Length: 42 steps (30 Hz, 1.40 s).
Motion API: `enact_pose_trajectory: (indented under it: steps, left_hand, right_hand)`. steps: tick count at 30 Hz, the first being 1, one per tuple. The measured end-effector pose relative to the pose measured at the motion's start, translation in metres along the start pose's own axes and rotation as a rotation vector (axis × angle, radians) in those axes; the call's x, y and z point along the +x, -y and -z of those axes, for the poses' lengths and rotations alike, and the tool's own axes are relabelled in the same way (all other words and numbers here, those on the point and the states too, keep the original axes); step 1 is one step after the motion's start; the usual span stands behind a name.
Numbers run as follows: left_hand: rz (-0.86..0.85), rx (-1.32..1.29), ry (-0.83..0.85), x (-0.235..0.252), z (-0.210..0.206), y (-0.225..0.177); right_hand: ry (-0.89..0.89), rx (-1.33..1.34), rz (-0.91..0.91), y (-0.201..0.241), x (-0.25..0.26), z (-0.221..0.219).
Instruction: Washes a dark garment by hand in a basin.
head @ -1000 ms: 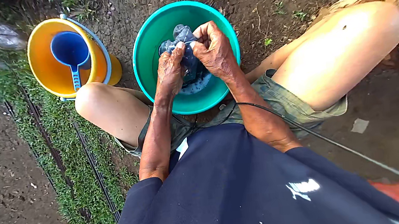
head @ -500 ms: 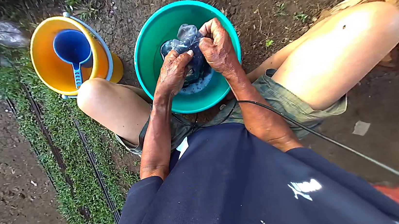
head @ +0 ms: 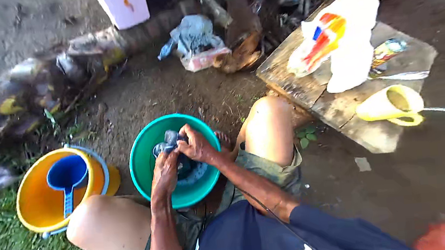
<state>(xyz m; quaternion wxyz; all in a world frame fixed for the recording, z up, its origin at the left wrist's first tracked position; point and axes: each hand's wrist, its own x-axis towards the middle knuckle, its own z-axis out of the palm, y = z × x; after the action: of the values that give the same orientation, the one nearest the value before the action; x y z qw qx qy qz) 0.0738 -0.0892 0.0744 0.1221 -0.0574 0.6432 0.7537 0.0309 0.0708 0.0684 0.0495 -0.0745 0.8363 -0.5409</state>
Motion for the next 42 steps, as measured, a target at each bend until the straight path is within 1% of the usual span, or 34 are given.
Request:
enact_pose_trajectory:
  steps: [4,6,10,15,19,22,24,26,28,30,32,34,36,38,42]
  left_hand:
    - [0.002,-0.141,-0.046,-0.008,-0.006,0.004]
    - [-0.012,-0.157,-0.042,-0.009,-0.006,0.005]
    - [-0.020,-0.142,0.001,-0.010,-0.006,0.003]
    - [-0.040,-0.160,0.005,-0.009,-0.013,-0.002]
    - [-0.009,-0.165,0.018,-0.002,-0.014,0.001]
    - [-0.002,-0.210,0.012,0.007,-0.007,-0.001]
    - [-0.037,-0.258,0.031,0.010,0.003,-0.009]
    - [-0.080,-0.313,0.029,0.008,0.012,-0.018]
    - [-0.103,-0.360,-0.010,0.006,0.018,-0.023]
    - [-0.110,-0.392,-0.058,0.008,0.023,-0.020]
    - [-0.092,-0.367,-0.084,0.009,0.027,-0.015]
    - [-0.033,-0.242,-0.084,0.008,0.025,-0.012]
    - [0.049,-0.109,-0.042,0.008,0.020,-0.005]
    - [0.116,-0.075,-0.006,0.008,0.016,0.003]
    - [0.149,-0.030,-0.055,0.017,0.003,0.004]
  right_hand:
    - [-0.032,0.021,0.072,-0.003,-0.003,-0.003]
    - [-0.037,0.022,0.104,-0.002,-0.006,-0.006]
    - [-0.080,-0.052,0.058,0.010,-0.015,-0.006]
    - [-0.110,-0.034,0.037,0.013,-0.020,-0.006]
    - [-0.132,-0.007,0.025,0.003,-0.013,-0.003]
    - [-0.136,0.135,0.047,-0.013,-0.006,-0.007]
    - [-0.083,0.244,0.013,-0.019,-0.003,-0.009]
    - [0.033,0.323,-0.045,-0.017,-0.002,-0.006]
    - [0.154,0.354,-0.029,-0.008,0.001,-0.003]
    - [0.206,0.377,0.003,-0.004,0.005,-0.002]
    - [0.148,0.406,-0.016,-0.009,0.007,-0.004]
    - [0.078,0.412,-0.052,-0.015,0.008,-0.007]
    - [0.063,0.383,-0.058,-0.014,0.010,-0.007]
    - [0.069,0.352,-0.031,-0.011,0.011,-0.006]
    - [0.041,0.311,-0.031,-0.004,0.014,0.007]
